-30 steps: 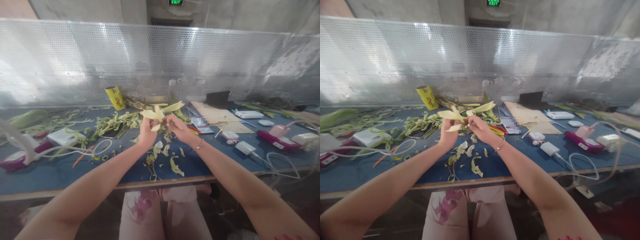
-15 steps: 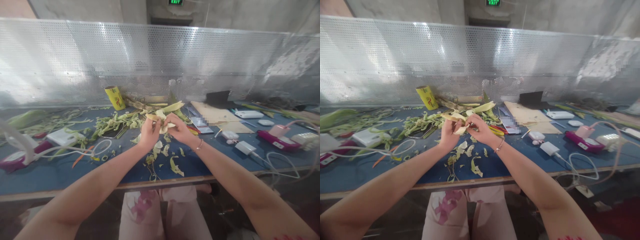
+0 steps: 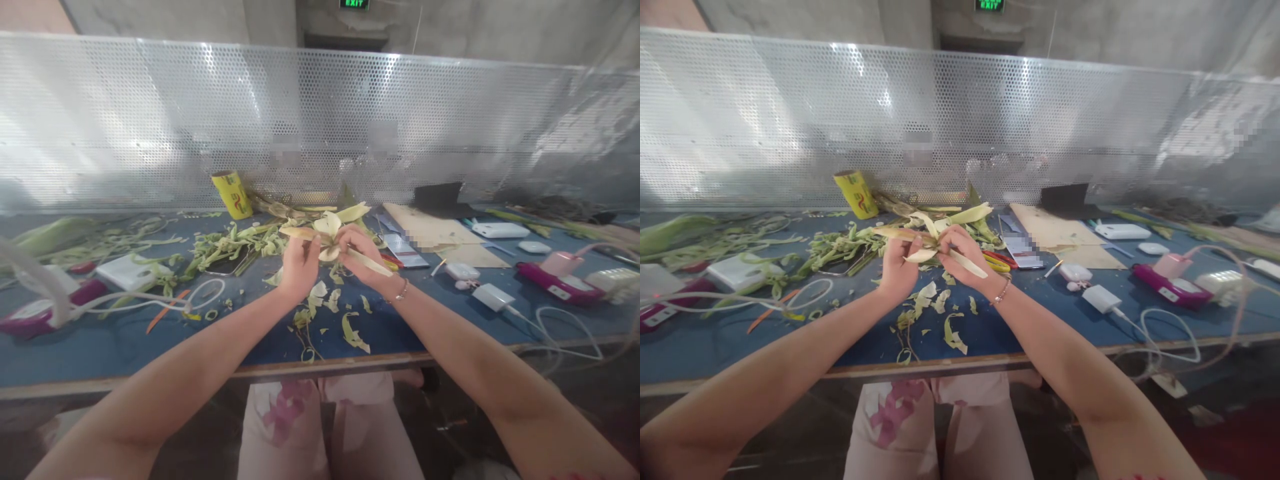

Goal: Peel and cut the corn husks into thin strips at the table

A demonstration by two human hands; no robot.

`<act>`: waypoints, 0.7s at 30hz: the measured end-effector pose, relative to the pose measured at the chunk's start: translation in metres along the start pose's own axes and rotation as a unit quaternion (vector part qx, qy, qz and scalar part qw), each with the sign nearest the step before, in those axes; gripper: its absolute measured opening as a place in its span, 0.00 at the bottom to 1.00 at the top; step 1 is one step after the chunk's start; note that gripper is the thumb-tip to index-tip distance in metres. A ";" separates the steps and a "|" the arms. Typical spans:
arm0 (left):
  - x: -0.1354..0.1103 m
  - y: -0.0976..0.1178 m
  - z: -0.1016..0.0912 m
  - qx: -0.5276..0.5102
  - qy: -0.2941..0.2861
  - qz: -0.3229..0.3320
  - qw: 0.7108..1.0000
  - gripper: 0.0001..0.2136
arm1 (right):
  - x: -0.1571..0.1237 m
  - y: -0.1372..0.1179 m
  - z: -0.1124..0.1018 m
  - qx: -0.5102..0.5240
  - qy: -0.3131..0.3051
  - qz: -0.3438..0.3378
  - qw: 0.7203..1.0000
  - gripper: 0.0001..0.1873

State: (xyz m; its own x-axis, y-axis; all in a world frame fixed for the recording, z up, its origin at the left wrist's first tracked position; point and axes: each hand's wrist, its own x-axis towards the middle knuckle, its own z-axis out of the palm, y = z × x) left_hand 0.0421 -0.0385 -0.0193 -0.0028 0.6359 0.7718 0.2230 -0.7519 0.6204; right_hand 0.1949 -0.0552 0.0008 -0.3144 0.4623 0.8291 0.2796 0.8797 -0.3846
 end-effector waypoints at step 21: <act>0.006 0.009 0.007 -0.282 0.028 -0.189 0.940 0.10 | -0.008 0.015 0.011 0.175 0.074 0.079 0.979 0.05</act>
State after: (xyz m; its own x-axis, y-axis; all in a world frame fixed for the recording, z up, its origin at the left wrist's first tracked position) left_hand 0.0511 -0.0402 -0.0099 -0.0330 0.8781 0.4774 -0.3562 -0.4566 0.8152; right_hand 0.1921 -0.0443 -0.0165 -0.1502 0.5967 0.7882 -0.0223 0.7950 -0.6061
